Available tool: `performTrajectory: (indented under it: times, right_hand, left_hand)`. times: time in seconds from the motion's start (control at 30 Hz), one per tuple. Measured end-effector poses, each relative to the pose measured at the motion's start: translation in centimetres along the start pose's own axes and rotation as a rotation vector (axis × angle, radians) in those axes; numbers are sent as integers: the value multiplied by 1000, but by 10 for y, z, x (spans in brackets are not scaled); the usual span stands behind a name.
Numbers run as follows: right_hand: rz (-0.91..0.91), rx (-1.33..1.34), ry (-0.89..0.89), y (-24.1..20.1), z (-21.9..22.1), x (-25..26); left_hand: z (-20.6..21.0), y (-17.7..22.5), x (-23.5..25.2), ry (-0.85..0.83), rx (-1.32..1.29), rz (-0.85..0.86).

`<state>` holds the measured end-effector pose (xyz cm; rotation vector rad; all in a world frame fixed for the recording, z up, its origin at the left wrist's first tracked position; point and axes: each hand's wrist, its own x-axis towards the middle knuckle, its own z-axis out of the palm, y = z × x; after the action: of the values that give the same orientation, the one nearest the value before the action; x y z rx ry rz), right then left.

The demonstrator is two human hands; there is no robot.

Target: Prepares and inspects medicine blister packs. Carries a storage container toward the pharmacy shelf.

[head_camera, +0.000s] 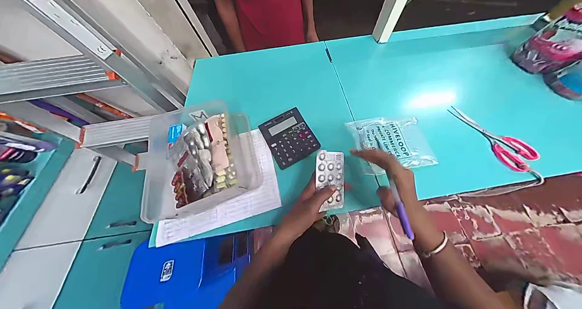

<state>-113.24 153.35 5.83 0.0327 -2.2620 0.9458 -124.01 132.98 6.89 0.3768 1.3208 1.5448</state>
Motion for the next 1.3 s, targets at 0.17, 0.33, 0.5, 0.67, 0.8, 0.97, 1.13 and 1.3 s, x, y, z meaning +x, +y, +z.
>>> performTrajectory:
  times: [0.17, 0.33, 0.5, 0.67, 0.8, 0.97, 1.13, 1.3]
  right_hand:
    - [361, -587, -2, 29, -53, 29]
    - [916, -699, -173, 64, -92, 49]
    - [660, -732, -32, 79, -106, 42]
    - [222, -92, -272, 37, -43, 21]
    - [37, 39, -142, 28, -7, 9]
    - [-61, 112, 22, 25, 7, -3]
    - [158, 223, -25, 26, 9, 7]
    - [278, 292, -218, 26, 4, 19]
  left_hand:
    - [22, -7, 8, 5, -97, -48]
    - [30, -14, 22, -20, -111, -49]
    - [33, -18, 34, -109, -99, -115]
    - [31, -22, 48, -214, -52, -68]
    - [34, -10, 45, -73, -59, -98]
    - [27, -4, 39, 11, 9, -55]
    - [20, 4, 35, -51, 238, 43]
    - [15, 10, 41, -83, 183, -3]
